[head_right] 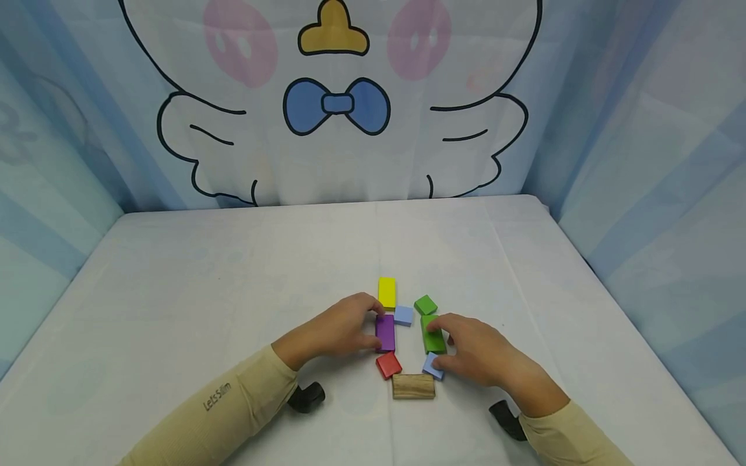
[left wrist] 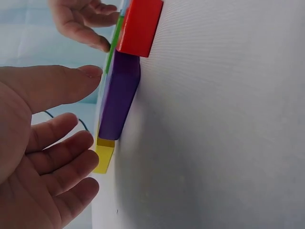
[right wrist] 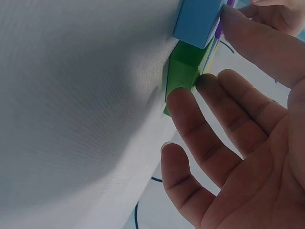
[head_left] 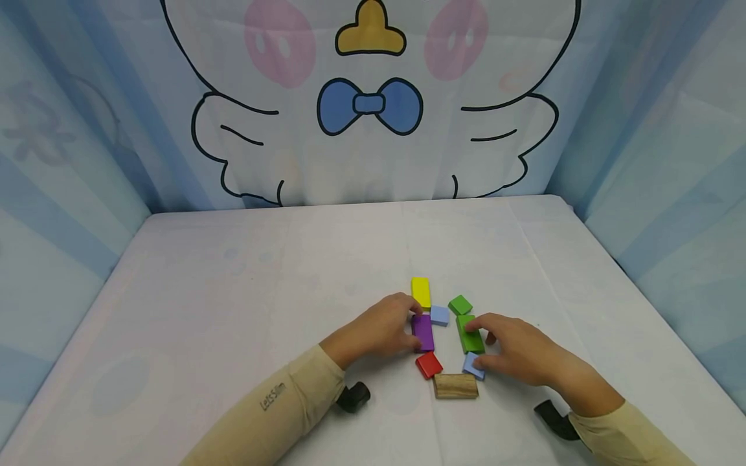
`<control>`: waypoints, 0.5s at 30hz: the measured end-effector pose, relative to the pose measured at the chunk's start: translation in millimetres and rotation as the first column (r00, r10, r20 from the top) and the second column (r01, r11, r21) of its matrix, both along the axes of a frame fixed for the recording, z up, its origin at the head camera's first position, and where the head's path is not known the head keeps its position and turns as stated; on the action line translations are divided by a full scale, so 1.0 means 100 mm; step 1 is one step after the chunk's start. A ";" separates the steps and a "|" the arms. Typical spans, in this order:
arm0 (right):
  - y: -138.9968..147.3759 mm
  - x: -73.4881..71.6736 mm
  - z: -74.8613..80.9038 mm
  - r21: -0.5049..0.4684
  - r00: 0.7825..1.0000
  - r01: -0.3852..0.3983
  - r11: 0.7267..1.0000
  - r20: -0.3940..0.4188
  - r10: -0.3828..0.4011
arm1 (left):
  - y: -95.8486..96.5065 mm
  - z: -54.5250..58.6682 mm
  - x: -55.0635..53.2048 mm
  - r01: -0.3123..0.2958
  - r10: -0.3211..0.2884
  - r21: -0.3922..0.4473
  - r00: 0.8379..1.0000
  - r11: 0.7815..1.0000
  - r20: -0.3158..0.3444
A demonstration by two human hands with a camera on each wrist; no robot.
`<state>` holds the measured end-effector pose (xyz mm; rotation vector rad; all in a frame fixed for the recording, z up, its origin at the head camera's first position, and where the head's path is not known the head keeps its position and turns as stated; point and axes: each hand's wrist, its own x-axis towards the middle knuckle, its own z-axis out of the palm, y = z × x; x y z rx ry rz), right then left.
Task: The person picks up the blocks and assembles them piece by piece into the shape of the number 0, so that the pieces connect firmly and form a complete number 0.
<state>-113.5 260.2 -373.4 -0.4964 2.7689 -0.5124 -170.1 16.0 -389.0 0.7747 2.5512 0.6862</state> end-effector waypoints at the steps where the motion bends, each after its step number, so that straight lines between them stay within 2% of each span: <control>1: 0.00 0.00 0.00 -0.001 1.000 -0.001 1.000 0.000 0.001 | 0.00 0.01 0.00 -0.001 0.001 0.001 1.000 1.000 0.002; 10: 0.01 0.01 0.00 -0.019 1.000 -0.011 1.000 -0.008 0.011 | 0.07 0.03 -0.06 0.029 -0.028 0.007 0.999 1.000 -0.025; 15: 0.01 0.01 0.01 -0.025 1.000 -0.008 1.000 0.001 0.008 | 0.11 0.03 -0.10 0.013 -0.013 0.006 1.000 1.000 0.004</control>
